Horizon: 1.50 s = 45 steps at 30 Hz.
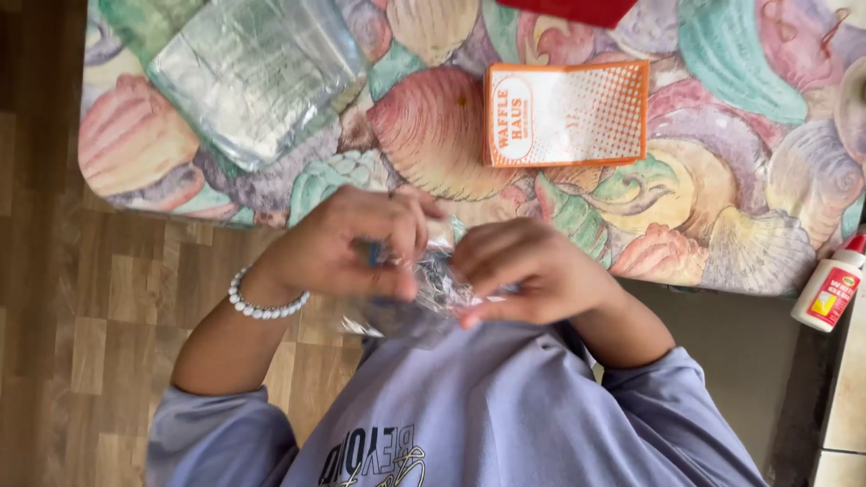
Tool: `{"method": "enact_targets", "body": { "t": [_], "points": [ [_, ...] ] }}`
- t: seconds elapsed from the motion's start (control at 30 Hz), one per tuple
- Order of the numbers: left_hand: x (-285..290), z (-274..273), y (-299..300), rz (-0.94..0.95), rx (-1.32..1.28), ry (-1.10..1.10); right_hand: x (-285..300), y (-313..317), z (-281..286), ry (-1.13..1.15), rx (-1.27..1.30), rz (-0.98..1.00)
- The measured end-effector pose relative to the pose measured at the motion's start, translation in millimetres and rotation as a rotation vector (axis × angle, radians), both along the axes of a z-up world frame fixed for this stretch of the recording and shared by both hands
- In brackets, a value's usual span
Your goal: Manually packaging stacks of orange paper bags into clear plastic sleeves at a workstation.
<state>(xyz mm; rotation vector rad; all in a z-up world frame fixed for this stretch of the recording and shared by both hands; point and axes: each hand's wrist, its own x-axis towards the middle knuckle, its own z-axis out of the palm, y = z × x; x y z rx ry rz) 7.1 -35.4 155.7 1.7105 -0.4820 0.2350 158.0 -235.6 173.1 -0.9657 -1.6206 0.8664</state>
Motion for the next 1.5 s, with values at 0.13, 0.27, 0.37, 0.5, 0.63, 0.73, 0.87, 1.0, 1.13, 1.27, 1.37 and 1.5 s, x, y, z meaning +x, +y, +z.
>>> {"method": "enact_targets", "body": {
  "t": [0.13,0.27,0.37,0.5,0.63,0.73,0.87,1.0,1.13,1.27,1.37,1.5],
  "points": [
    [2,17,-6,-0.300,-0.295,0.021,14,-20,10,0.104,0.157,0.008],
    [10,40,-9,-0.214,0.146,-0.010,10,-27,44,0.204,0.113,-0.079],
    [-4,89,-9,0.038,0.524,-0.241,14,-28,79,-0.046,0.231,0.104],
    [-39,131,-13,-0.355,0.375,-0.125,25,-44,106,-0.411,0.308,0.438],
    [-20,93,13,-0.071,0.698,-0.242,99,-38,67,-0.627,0.039,-0.153],
    [-5,75,30,-0.110,0.696,-0.015,174,-5,-7,-0.860,-0.331,-0.416],
    [22,58,47,-0.356,0.543,0.261,199,37,-38,-0.952,-0.931,-0.258],
    [56,3,20,-0.429,0.413,0.254,199,51,-45,-1.056,-1.003,-0.199],
    [86,-55,-29,-0.362,0.395,0.218,190,61,-36,-1.066,-1.180,-0.261],
    [101,-91,-54,-0.200,0.441,0.188,189,60,-31,-1.078,-1.281,-0.192],
    [94,-68,-43,-0.233,0.389,0.082,189,47,-33,-1.085,-1.200,-0.204],
    [73,-33,-33,-0.215,0.339,-0.013,176,9,-5,-1.050,-1.040,-0.243]
  ]
}}
